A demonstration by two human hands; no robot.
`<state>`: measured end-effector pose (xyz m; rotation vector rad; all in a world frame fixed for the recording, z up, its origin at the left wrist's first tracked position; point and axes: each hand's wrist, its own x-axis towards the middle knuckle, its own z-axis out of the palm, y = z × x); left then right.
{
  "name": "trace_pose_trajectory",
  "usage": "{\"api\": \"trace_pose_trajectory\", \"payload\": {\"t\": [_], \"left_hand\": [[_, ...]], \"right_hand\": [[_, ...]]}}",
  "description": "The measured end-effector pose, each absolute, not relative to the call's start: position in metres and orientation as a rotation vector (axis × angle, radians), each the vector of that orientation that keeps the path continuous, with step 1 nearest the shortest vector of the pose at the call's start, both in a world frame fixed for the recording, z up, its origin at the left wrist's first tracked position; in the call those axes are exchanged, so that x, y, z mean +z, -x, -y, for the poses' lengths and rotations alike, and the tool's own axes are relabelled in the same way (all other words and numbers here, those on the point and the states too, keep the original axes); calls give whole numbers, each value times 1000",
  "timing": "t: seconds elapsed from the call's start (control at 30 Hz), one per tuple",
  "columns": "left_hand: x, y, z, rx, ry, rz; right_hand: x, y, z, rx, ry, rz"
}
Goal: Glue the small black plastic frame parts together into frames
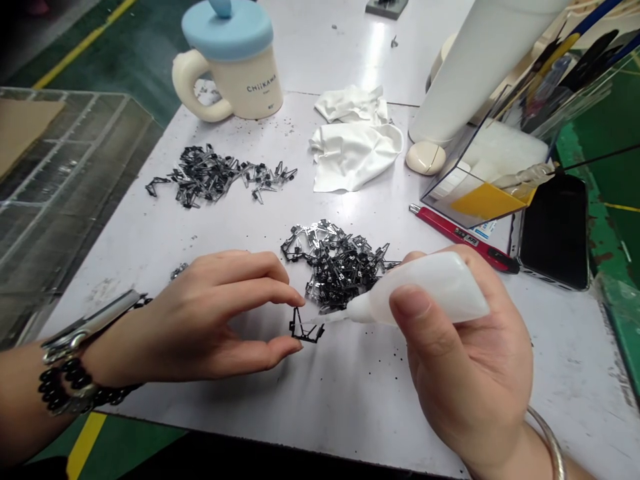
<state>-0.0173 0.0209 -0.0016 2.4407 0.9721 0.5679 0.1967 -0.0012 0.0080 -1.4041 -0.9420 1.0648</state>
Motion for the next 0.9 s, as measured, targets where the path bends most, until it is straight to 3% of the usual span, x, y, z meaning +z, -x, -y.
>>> {"api": "trace_pose_trajectory", "payload": {"t": [0.9], "left_hand": [[2,16,-21,525,-2463,-993]], "right_hand": [[6,-198,0,1085,1292,904]]}}
